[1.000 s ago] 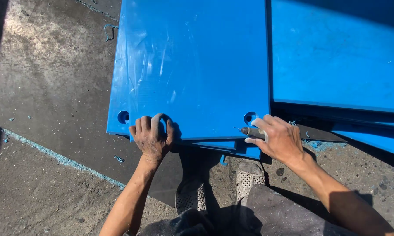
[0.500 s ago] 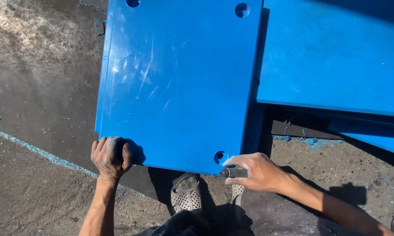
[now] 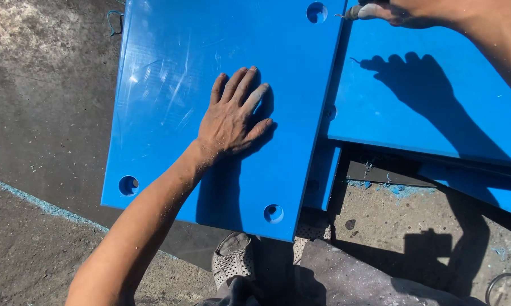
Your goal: Smoothing the edges of circular indentations on blue plastic sheets using a handheld rotary tool.
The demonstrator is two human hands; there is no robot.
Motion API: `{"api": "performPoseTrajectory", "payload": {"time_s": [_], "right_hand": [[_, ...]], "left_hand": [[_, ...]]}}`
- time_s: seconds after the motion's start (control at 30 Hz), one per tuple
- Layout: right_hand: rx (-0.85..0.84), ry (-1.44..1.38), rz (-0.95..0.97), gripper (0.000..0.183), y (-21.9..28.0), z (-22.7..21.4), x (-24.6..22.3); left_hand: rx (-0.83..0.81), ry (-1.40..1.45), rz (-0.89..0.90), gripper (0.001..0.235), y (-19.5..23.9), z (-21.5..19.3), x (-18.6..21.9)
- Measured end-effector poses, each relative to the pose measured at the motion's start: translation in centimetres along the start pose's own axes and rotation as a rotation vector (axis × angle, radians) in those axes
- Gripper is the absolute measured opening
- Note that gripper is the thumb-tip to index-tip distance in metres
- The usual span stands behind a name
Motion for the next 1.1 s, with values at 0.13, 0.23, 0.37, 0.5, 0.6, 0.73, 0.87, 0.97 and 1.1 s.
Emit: {"api": "performPoseTrajectory", "payload": {"time_s": [0.13, 0.23, 0.37, 0.5, 0.6, 0.73, 0.87, 0.97, 1.1], "right_hand": [[0.079, 0.354, -0.14, 0.039, 4.5, 10.6, -0.9], [-0.009, 0.49, -0.178, 0.042, 4.1, 10.9, -3.8], [-0.138, 0.573, -0.186, 0.045, 2.6, 10.1, -4.2], [-0.189, 0.629, -0.245, 0.038, 0.5, 10.9, -3.1], [-0.224, 0.664, -0.281, 0.033, -1.0, 12.2, -2.0], [-0.277, 0.714, -0.311, 0.027, -1.7, 13.6, 0.4], [-0.337, 0.763, -0.342, 0.021, -1.4, 13.6, 2.0], [-0.39, 0.801, -0.358, 0.017, -1.5, 13.0, 2.6], [-0.449, 0.865, -0.397, 0.015, -3.3, 9.9, 1.4]], "left_hand": [[0.005, -0.031, -0.044, 0.083, -4.3, 0.5, -1.6], [-0.035, -0.028, -0.057, 0.086, -5.2, 0.7, -1.6], [-0.047, -0.036, -0.06, 0.086, -5.6, 0.8, -1.8], [-0.06, -0.03, -0.074, 0.085, -5.6, 1.1, -2.0], [-0.039, -0.002, -0.071, 0.085, -5.5, 1.1, -2.0], [-0.048, -0.004, -0.071, 0.085, -5.5, 1.1, -2.0], [-0.03, 0.005, -0.067, 0.085, -5.5, 1.2, -2.0], [-0.031, 0.008, -0.079, 0.085, -5.4, 0.9, -2.0], [0.007, 0.016, -0.077, 0.083, -5.1, 1.0, -2.1]]}}
Point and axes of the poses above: each hand's wrist, its own y-axis away from the middle knuckle, its own z-axis out of the palm, x = y × z, the point moved 7 cm from there along -y, towards the middle knuckle, and after that the axes turned 11 degrees about -y, right-handed, at the moved point
